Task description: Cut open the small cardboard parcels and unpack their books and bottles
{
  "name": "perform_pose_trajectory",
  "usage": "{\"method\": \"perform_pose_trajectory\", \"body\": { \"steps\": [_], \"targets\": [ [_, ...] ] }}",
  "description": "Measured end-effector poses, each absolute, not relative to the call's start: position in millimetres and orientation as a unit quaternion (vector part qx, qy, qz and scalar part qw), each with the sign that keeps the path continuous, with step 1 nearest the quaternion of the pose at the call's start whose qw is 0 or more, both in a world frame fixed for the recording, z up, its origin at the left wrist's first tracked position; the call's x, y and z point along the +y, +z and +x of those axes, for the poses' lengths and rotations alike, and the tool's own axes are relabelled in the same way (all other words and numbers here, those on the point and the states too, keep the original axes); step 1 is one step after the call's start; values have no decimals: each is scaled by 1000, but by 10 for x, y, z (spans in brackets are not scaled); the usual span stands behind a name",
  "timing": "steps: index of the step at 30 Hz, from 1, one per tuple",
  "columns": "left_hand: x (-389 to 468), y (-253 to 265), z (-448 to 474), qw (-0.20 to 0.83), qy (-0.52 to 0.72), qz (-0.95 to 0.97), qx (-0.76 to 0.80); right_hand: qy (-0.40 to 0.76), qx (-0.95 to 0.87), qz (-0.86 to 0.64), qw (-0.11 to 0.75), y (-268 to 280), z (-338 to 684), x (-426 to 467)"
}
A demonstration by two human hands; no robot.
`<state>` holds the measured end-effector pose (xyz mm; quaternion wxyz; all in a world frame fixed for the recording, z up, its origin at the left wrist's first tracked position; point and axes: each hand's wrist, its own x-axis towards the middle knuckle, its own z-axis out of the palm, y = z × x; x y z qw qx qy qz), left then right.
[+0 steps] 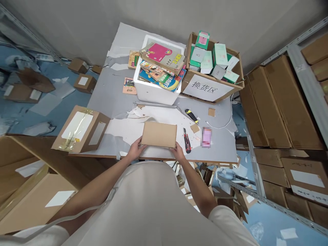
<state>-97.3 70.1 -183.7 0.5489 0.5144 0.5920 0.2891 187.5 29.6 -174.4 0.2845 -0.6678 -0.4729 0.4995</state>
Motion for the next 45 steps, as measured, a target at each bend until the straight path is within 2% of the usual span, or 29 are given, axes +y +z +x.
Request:
{"method": "perform_pose_trajectory", "body": {
  "steps": [3, 9, 12, 20, 25, 29, 32, 36, 39, 41, 43, 45],
  "targets": [
    [710, -1621, -1053, 491, 254, 566, 612, 486, -510, -662, 257, -1548, 1923, 322],
    [848, -1197, -1030, 401, 208, 607, 654, 352, -576, -725, 133, -1134, 1943, 505],
    [1000, -1187, -948, 380, 175, 625, 659, 338, -564, -744, 120, -1090, 1862, 642],
    [962, -1344, -958, 391, 192, 610, 662, 351, -544, -753, 117, -1242, 2027, 621],
    [954, -1329, -945, 393, 188, 596, 674, 271, -467, -839, 68, -1429, 2474, 484],
    [929, -1308, -904, 389, 185, 594, 680, 266, -431, -862, 34, -1629, 2611, 502],
    [808, -1281, -875, 340, 217, 606, 686, 276, -427, -860, 31, -1731, 2613, 571],
    [625, -1238, -860, 229, 253, 726, 598, 293, -455, -839, 50, -1595, 2640, 625],
    [578, -1280, -859, 229, 218, 819, 478, 304, -518, -794, 96, -1230, 2564, 640],
    [585, -1365, -862, 230, 201, 843, 443, 334, -611, -707, 121, -926, 2376, 678],
    [597, -1476, -872, 227, 199, 847, 436, 349, -724, -590, 79, -664, 2086, 762],
    [600, -1583, -891, 231, 207, 852, 422, 322, -801, -505, -12, -504, 1773, 885]
  ]
}}
